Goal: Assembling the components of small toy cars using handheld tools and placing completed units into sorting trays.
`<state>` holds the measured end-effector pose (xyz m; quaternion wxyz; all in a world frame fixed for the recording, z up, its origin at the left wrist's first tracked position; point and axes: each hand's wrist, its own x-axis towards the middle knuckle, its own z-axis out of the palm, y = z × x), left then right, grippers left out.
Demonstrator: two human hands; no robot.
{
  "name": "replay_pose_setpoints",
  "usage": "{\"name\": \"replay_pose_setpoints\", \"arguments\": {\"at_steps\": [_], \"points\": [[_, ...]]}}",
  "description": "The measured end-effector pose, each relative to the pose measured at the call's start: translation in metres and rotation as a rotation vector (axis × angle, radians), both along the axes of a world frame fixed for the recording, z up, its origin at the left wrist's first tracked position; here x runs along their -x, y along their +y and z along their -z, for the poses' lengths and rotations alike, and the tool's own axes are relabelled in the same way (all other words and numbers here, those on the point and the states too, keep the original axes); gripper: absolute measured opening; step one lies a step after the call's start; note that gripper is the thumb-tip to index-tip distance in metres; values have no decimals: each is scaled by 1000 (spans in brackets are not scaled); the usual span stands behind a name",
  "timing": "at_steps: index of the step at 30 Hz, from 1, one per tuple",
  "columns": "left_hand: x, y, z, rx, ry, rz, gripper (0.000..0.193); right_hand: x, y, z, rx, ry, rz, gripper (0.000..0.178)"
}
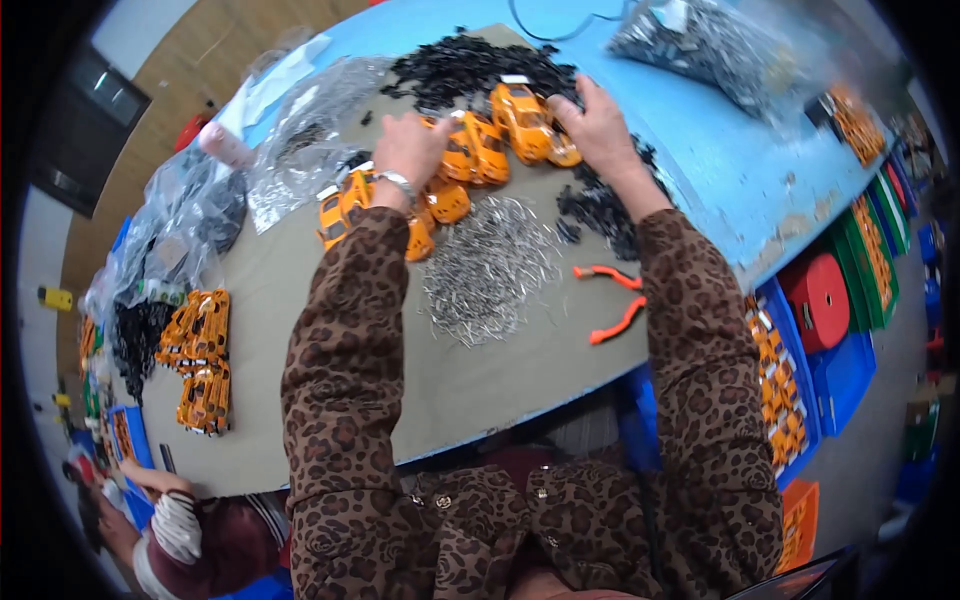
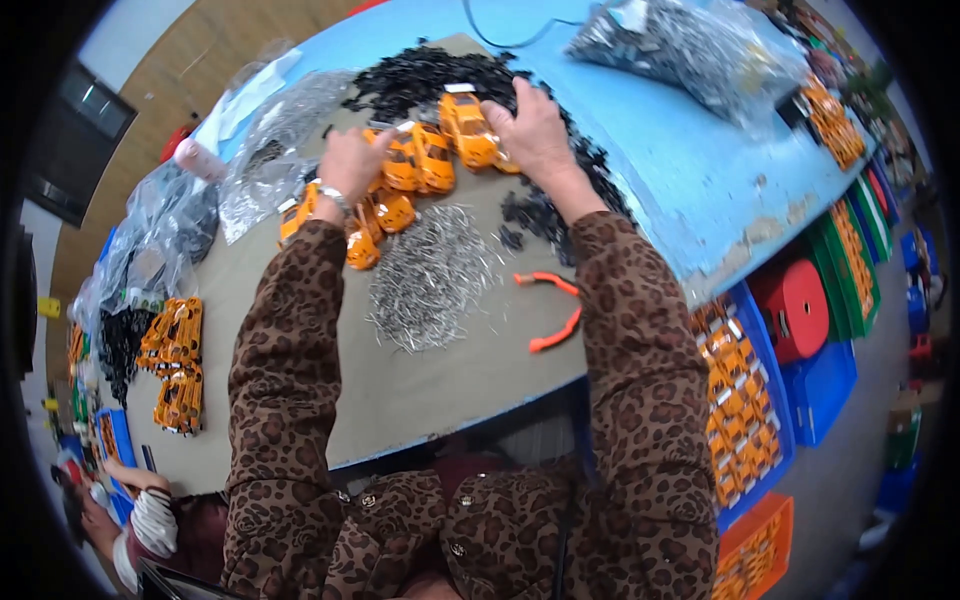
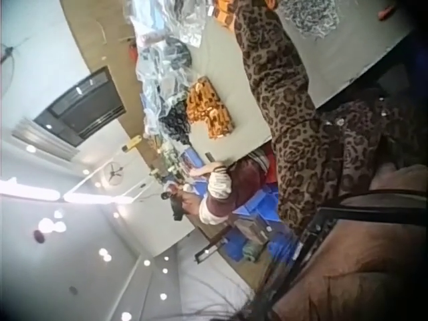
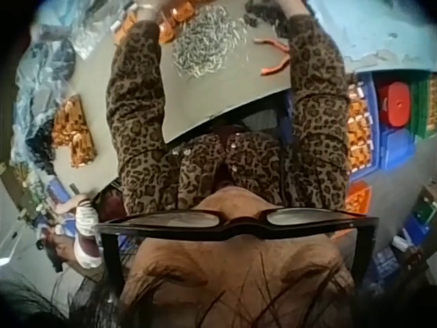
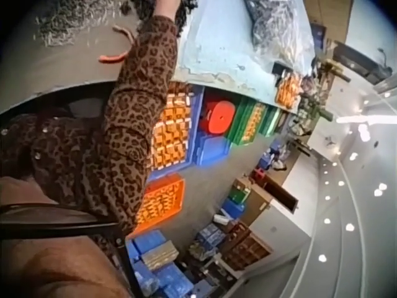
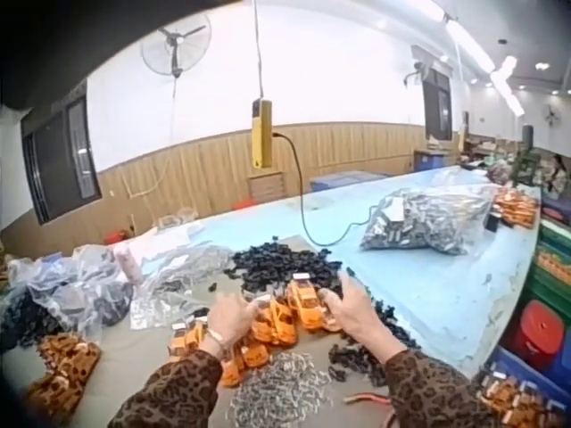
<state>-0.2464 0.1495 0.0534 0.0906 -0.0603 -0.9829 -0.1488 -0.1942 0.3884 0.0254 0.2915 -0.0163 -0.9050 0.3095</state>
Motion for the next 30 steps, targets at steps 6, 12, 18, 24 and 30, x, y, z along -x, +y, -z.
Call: {"name": "replay_pose_setpoints", "arguments": {"at_steps": [6, 12, 18, 24, 30], "points": [[-50, 47, -26, -215, 287, 617, 35, -196, 98, -10, 404, 144, 107, 42], [-223, 154, -27, -405, -169, 1207, 33, -427, 117, 69, 444, -707, 571, 35], [-341, 233, 87, 52, -701, 1426, 41, -528, 62, 153, 419, -718, 830, 33], [-363, 271, 218, -50, -1378, 849, 53, -503, 52, 153, 371, -605, 914, 31], [-367, 291, 252, -180, -1544, 760, 59, -502, 46, 151, 483, -675, 947, 39]]}}
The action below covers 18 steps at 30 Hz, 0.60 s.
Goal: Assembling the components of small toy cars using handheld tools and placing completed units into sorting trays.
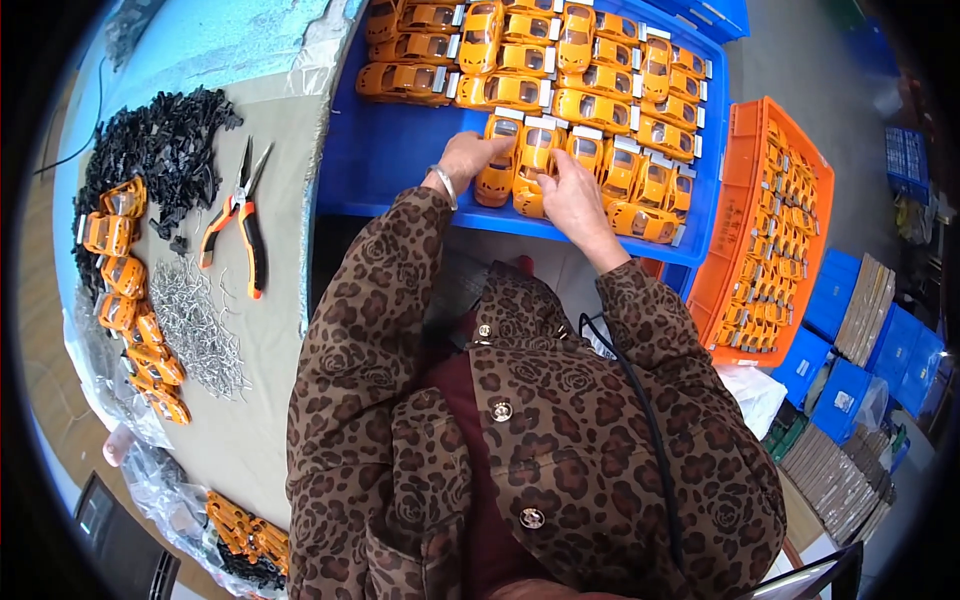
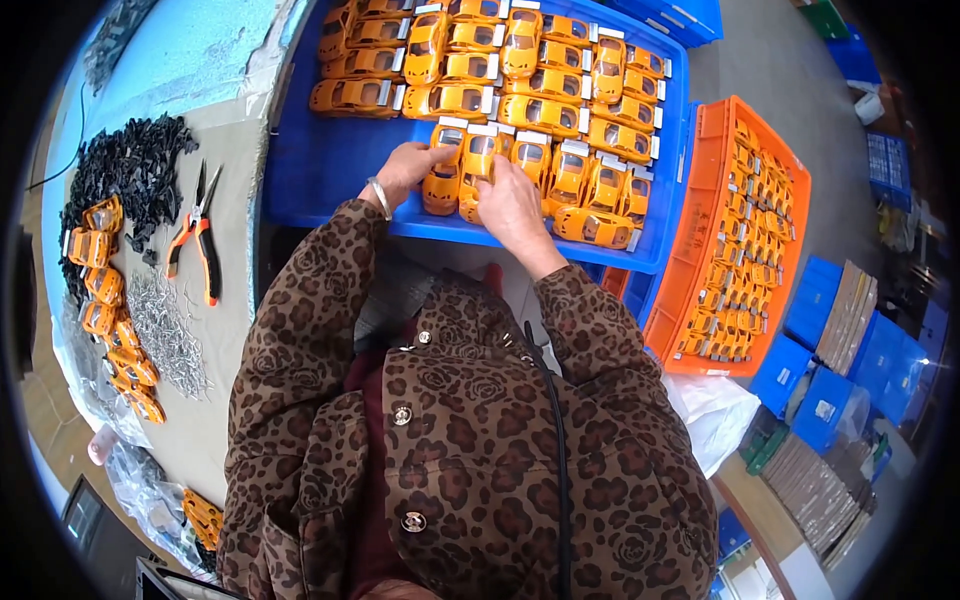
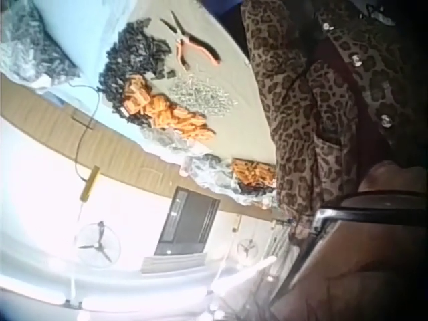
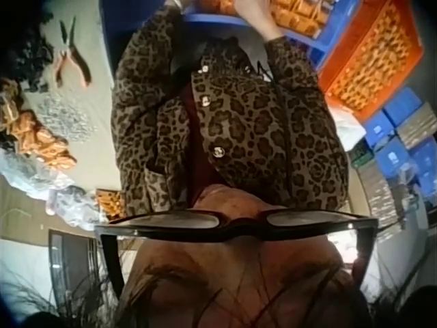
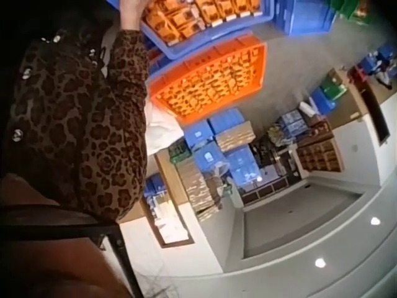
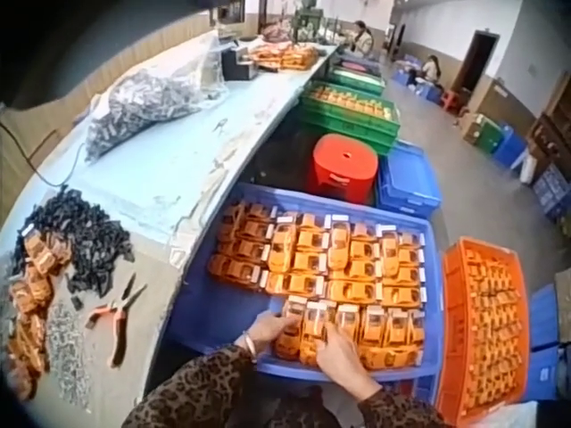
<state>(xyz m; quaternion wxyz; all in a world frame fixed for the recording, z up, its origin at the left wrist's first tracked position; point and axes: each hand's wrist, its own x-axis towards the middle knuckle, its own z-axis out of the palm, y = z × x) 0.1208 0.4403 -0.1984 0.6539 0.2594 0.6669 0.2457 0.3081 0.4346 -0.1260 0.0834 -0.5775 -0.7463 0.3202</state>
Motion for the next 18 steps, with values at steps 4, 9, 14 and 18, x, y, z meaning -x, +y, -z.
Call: {"name": "replay_pose_setpoints", "arguments": {"at_steps": [4, 9, 14, 18], "points": [[8, 0, -6, 22, -54, -27, 63, -23, 0, 6, -31, 94, -154, 37], [20, -3, -13, 80, 40, -39, 65, -26, 11, -4, -70, -195, -558, 36], [20, -7, -16, 68, 4, -66, 61, -16, 28, -14, 69, -332, -691, 35], [23, -11, -26, 35, -18, -65, 60, -25, 35, -8, 158, -200, -650, 40]]}}
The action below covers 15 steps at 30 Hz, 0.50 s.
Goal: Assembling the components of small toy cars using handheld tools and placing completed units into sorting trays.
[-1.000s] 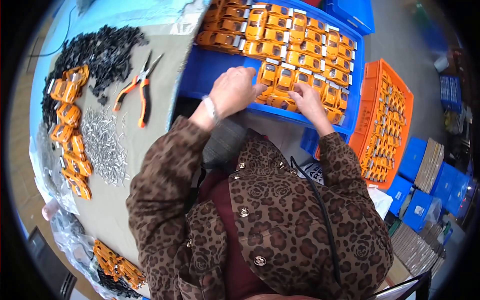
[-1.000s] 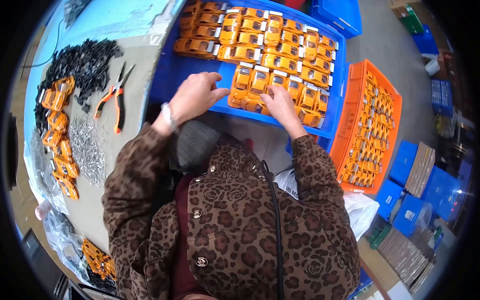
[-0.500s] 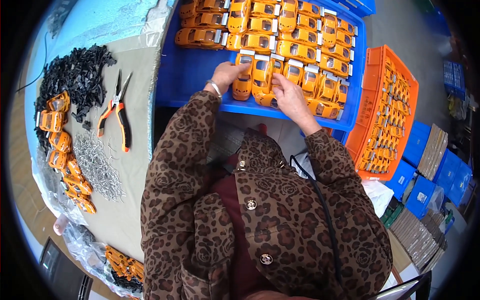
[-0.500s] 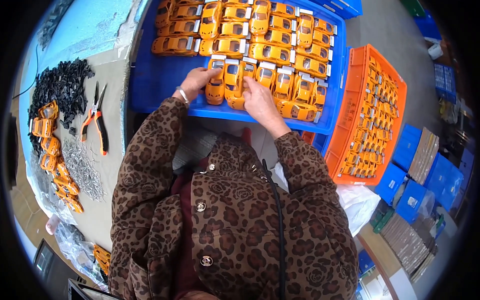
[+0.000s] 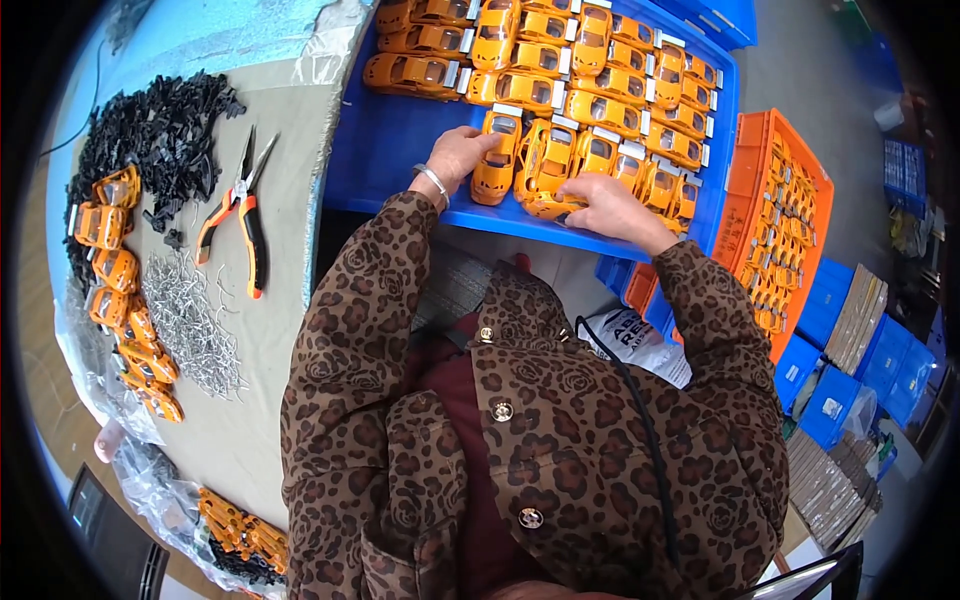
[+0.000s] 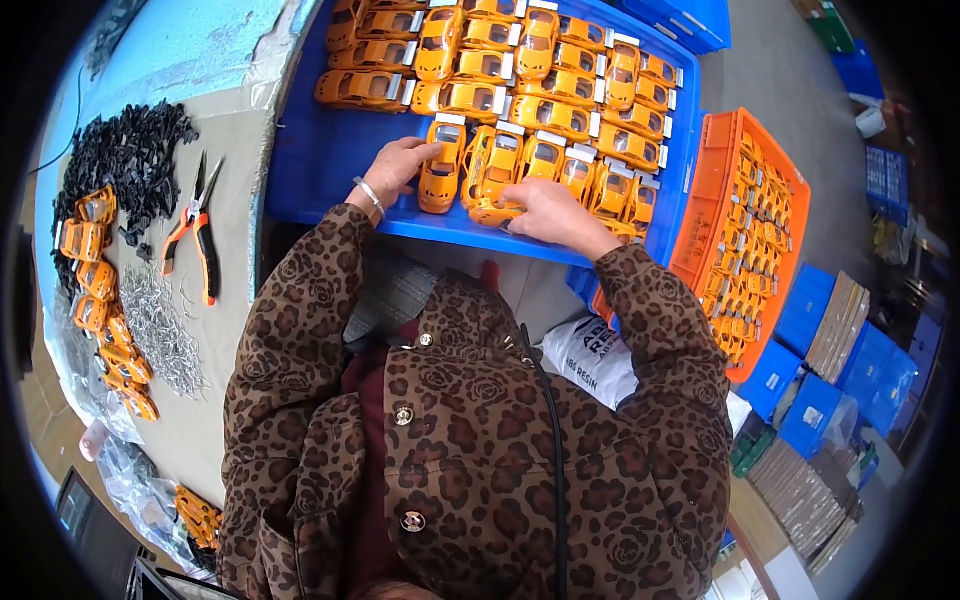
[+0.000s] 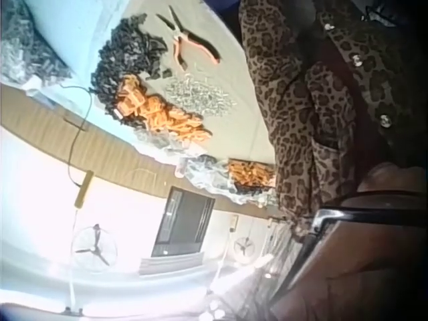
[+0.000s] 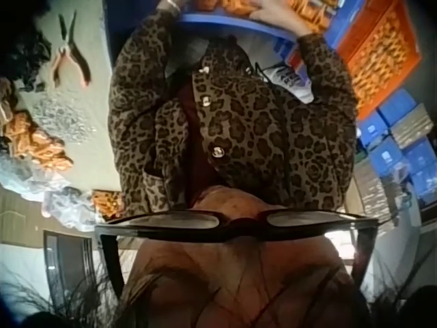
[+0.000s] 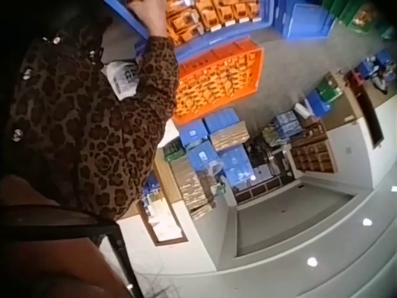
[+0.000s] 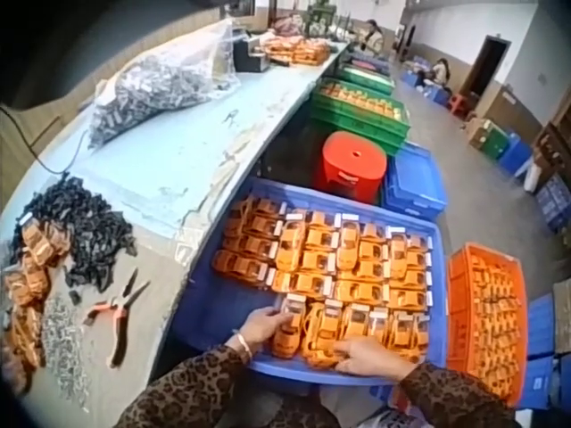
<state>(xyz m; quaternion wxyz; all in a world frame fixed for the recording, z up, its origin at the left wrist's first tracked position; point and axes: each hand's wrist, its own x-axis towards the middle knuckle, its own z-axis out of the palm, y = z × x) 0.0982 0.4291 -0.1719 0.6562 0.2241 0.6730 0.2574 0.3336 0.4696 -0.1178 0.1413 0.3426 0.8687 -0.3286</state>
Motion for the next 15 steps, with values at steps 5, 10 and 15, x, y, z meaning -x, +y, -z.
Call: {"name": "replay_pose_setpoints", "arguments": {"at_steps": [5, 10, 15], "points": [[5, -3, -1, -25, 3, 38, 60, -12, 28, -3, 713, 17, 416, 43], [8, -3, 1, -11, -33, -95, 66, 29, 52, -53, 606, -30, 48, 42], [10, 0, 4, 30, -192, -348, 74, 113, 38, -47, 109, -21, -532, 37]]}}
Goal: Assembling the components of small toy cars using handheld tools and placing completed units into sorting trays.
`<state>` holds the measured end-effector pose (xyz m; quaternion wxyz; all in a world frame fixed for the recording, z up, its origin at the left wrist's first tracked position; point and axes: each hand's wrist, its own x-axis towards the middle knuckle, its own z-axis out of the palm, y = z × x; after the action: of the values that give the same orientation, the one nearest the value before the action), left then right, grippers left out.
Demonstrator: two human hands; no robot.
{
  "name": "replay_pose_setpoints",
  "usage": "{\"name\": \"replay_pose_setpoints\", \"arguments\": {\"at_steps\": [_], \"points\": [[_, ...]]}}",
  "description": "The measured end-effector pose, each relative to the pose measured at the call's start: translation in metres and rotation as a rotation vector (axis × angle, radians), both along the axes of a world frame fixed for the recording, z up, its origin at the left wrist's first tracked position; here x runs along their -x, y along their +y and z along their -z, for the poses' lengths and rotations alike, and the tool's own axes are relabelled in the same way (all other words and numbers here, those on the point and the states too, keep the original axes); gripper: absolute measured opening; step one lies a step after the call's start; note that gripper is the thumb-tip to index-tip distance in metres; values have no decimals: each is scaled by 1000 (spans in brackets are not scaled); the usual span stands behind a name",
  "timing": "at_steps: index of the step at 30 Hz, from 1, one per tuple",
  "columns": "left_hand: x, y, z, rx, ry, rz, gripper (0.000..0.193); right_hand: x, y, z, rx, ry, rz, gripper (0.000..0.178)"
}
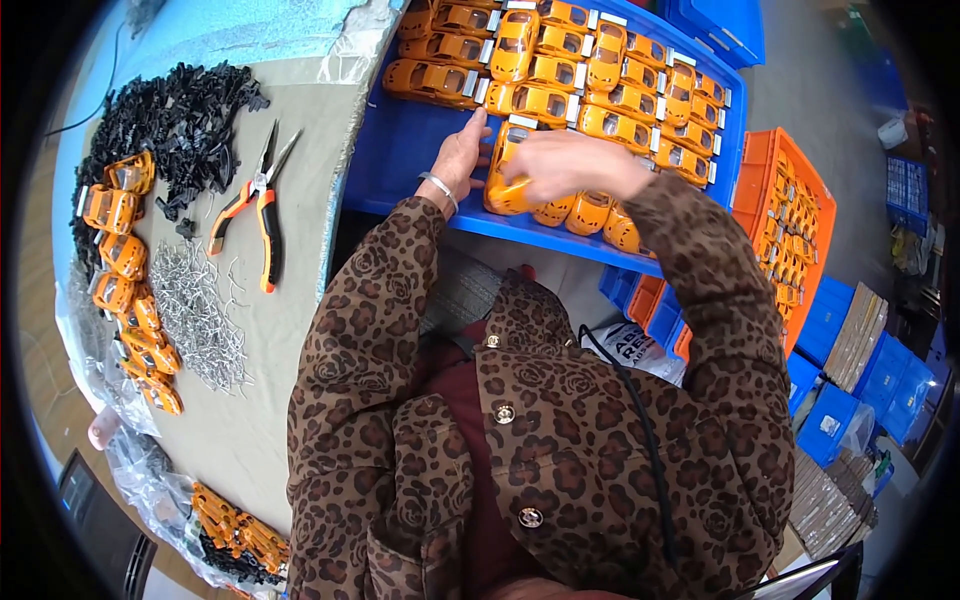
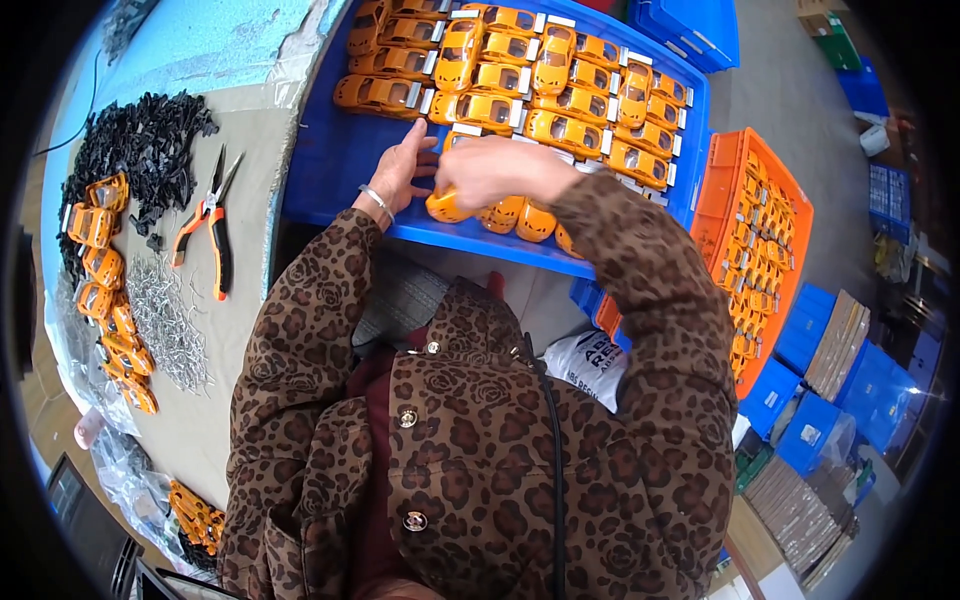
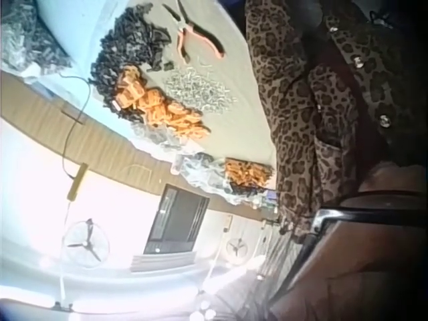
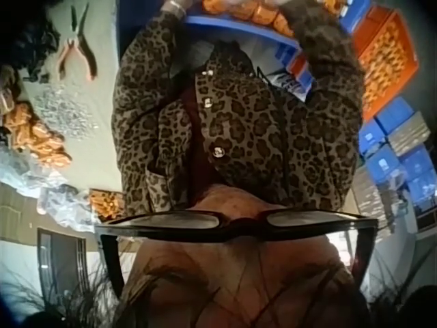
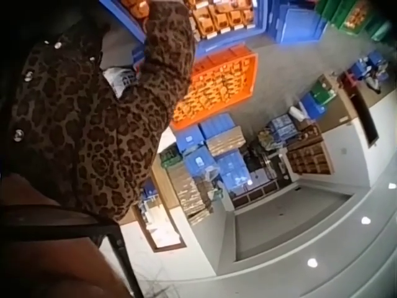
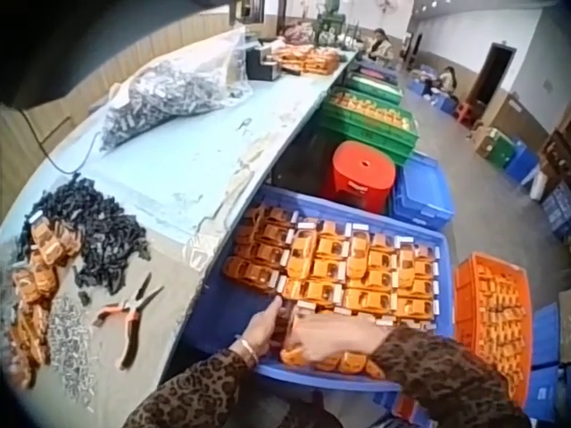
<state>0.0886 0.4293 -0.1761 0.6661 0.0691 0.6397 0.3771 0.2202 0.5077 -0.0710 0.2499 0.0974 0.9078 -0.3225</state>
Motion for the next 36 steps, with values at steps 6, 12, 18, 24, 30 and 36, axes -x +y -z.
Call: {"name": "replay_pose_setpoints", "arguments": {"at_steps": [6, 12, 18, 24, 30, 36], "points": [[3, -1, 0, -16, -206, -37, 78, 22, -2, 40, -240, 215, -203, 31], [-3, -1, 1, -129, 80, 38, 65, -35, -10, 33, -379, 733, 404, 28], [-8, 4, 41, -157, 291, 216, 55, -58, -67, 59, -339, 78, 989, 42], [0, 6, 20, -103, -51, 180, 56, -44, -62, 72, -442, 45, 1099, 48], [1, 0, 8, -62, 27, 134, 54, -54, -69, 82, -440, 424, 1062, 41], [-1, -2, -12, -12, 11, 128, 47, -50, -62, 70, -345, 239, 978, 44]]}}
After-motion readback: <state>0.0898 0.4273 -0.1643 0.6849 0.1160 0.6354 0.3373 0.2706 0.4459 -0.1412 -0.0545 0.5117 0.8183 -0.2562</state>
